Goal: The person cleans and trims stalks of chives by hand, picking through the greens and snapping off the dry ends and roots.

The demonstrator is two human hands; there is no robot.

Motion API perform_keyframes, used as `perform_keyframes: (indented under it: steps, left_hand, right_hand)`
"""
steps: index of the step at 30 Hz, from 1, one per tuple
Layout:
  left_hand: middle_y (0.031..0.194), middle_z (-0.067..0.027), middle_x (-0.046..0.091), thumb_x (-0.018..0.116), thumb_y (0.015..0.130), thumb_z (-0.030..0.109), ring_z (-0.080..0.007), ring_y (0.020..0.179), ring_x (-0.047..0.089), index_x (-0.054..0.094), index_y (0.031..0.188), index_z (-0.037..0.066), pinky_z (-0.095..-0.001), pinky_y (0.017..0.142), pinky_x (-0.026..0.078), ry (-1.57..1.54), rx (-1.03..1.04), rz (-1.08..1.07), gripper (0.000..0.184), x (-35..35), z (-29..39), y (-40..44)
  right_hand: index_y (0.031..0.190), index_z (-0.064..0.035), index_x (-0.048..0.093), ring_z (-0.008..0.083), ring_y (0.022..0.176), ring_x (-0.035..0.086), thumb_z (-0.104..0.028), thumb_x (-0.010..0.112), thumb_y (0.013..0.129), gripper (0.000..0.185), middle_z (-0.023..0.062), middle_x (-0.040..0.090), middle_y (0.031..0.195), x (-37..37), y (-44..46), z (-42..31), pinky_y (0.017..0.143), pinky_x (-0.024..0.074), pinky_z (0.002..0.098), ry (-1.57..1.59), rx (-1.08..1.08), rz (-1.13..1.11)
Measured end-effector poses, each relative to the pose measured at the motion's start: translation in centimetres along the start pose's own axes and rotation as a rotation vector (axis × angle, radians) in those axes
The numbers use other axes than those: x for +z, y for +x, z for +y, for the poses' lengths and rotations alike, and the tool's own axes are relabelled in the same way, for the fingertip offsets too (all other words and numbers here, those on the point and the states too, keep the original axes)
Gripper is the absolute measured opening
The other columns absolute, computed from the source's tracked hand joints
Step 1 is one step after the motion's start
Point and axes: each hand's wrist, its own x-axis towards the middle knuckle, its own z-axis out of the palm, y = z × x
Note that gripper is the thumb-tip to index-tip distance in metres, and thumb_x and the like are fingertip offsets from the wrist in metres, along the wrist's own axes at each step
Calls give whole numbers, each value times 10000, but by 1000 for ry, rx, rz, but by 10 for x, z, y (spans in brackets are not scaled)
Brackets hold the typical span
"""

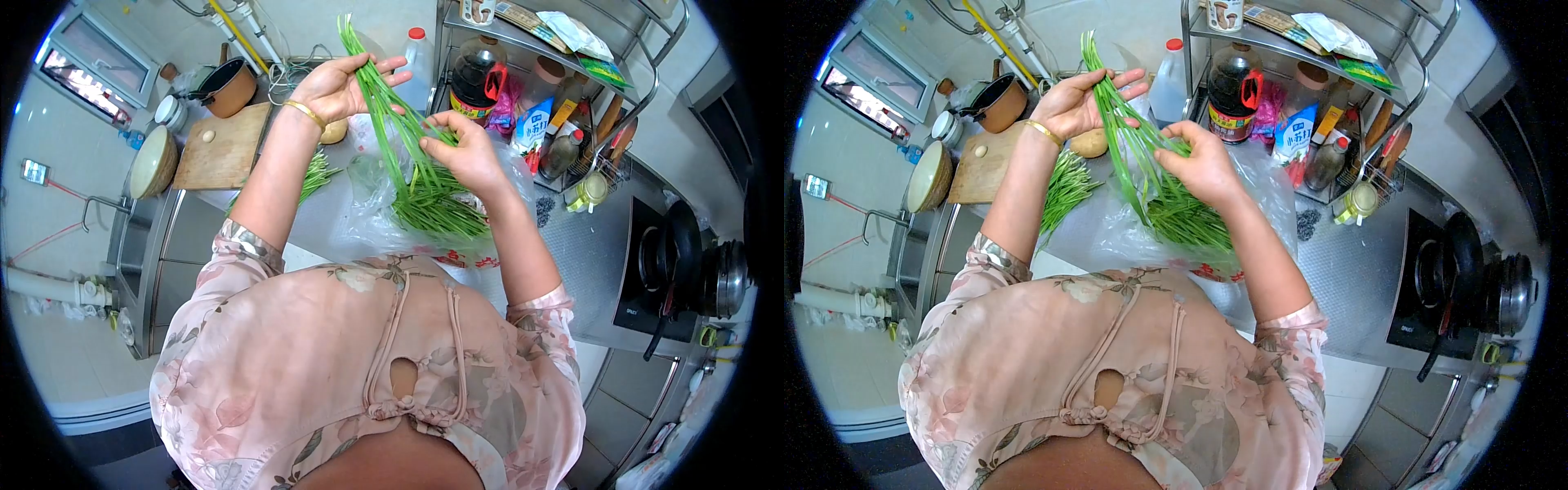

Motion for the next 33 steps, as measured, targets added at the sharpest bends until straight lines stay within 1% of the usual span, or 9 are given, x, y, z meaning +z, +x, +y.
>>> perform_keyframes:
  steps: [1,4,11,14,17,20,26,29,33]
  left_hand:
    - [1286,-166,371,290,931,216,-327,1179,381,336,1114,-14,-657,874,328,4,8,26,297,0,0,1]
    - [1291,-182,366,316,927,180,-339,1201,354,398,1000,29,-668,881,305,-25,-4,47,186,-3,0,4]
    - [1292,-172,366,311,927,180,-329,1189,372,345,1091,17,-659,874,327,-21,10,77,233,-2,-4,7]
    - [1296,-171,360,303,928,178,-330,1188,374,324,1110,14,-657,870,333,-3,11,73,245,-4,-4,9]
    - [1300,-170,354,295,930,180,-323,1187,376,308,1130,13,-662,860,339,5,22,103,261,2,-4,6]
    - [1302,-169,351,288,932,186,-314,1187,378,296,1149,11,-667,851,342,6,31,118,280,3,-4,6]
    - [1289,-162,369,279,936,203,-318,1180,386,316,1117,9,-667,848,347,33,37,101,268,-3,-5,7]
    - [1283,-159,377,275,937,208,-315,1176,391,326,1105,12,-658,842,361,59,31,106,263,-5,-4,8]
    - [1283,-150,383,264,940,215,-313,1169,401,332,1106,23,-651,830,374,162,29,125,263,-8,-3,9]
  right_hand:
    - [828,-12,590,64,705,502,-145,625,749,159,16,582,730,-1,-1,-5,645,411,225,47,13,18]
    - [836,-6,595,60,724,505,-117,615,758,137,7,594,761,-4,-2,-12,670,412,219,83,17,14]
    - [863,-4,616,60,718,506,-113,612,764,147,4,600,752,-2,-3,-21,678,412,218,39,-40,-114]
    - [838,-3,610,61,709,505,-137,632,751,161,5,596,735,-1,-2,-20,666,412,221,52,-42,-131]
    - [803,-4,602,60,679,491,-171,653,737,187,4,589,718,-2,-2,-19,628,410,229,-76,-82,-149]
    - [775,-2,592,66,652,478,-194,666,726,212,-1,577,706,-2,-3,-13,588,403,241,-118,-40,-230]
    - [770,0,604,74,620,468,-188,638,747,192,-17,543,647,-5,-4,-10,567,393,244,110,188,-246]
    - [775,0,610,66,609,461,-186,614,764,186,-20,532,620,-5,-3,-3,561,384,235,69,92,-190]
    - [763,6,589,58,612,439,-183,589,780,190,-24,513,639,-11,1,-6,554,367,226,-45,82,-114]
